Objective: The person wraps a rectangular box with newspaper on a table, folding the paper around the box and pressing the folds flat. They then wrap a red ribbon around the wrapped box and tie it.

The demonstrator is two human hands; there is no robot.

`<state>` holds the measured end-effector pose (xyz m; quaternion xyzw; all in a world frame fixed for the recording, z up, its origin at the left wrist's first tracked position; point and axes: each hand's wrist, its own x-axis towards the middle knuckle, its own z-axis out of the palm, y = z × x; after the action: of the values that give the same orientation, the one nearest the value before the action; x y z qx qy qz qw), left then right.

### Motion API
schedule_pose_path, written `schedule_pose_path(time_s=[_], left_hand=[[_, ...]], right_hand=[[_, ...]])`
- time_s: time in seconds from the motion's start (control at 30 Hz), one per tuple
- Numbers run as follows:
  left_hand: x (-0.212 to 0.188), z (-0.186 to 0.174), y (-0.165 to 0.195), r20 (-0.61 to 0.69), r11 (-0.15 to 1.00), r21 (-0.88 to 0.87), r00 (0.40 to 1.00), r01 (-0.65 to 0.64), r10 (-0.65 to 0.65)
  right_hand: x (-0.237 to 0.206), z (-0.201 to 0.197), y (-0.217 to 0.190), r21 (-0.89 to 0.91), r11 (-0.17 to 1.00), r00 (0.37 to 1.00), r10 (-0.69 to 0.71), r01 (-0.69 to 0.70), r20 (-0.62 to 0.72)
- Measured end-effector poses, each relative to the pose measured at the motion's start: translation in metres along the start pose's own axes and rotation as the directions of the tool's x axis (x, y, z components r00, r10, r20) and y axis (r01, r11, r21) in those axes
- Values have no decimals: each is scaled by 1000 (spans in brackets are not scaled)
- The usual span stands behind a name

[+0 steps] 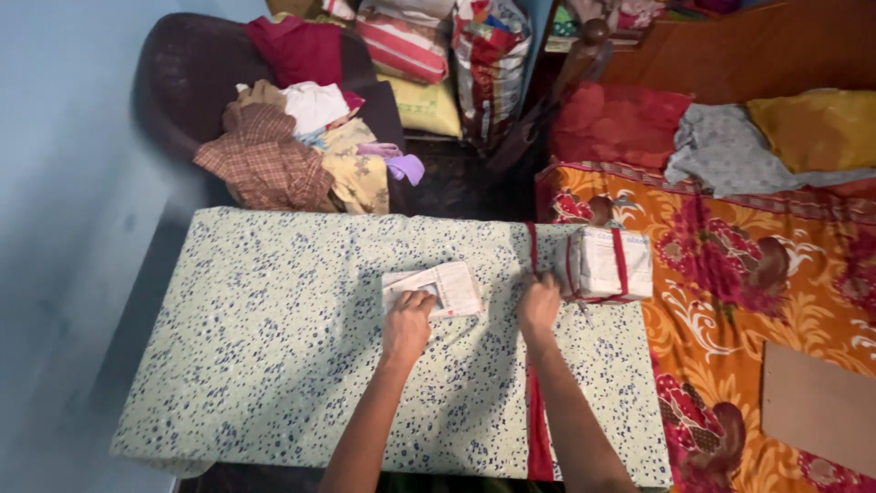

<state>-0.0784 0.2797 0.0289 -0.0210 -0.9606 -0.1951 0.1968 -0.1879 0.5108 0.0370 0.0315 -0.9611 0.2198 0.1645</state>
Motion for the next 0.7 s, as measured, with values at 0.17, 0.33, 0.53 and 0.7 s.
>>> schedule_pose_path(time_s=[0.17,0.33,0.53,0.7], left_hand=[[-7,-21,-9,-19,985,-162,998,52,-56],[-10,-30,-23,-46,961,-269,996,60,-75],[-10,-47,-42,-43,868,-454,968,202,-247],[-5,-64,-50,20,737,-618,943,272,-332]], right_hand=[[8,1,-23,176,984,996,-5,22,-94],[-6,11,-85,575,818,999,32,-13,-22],[-43,32,-148,675,726,975,-27,-132,220],[-70,48,-170,651,726,959,41,-222,282]])
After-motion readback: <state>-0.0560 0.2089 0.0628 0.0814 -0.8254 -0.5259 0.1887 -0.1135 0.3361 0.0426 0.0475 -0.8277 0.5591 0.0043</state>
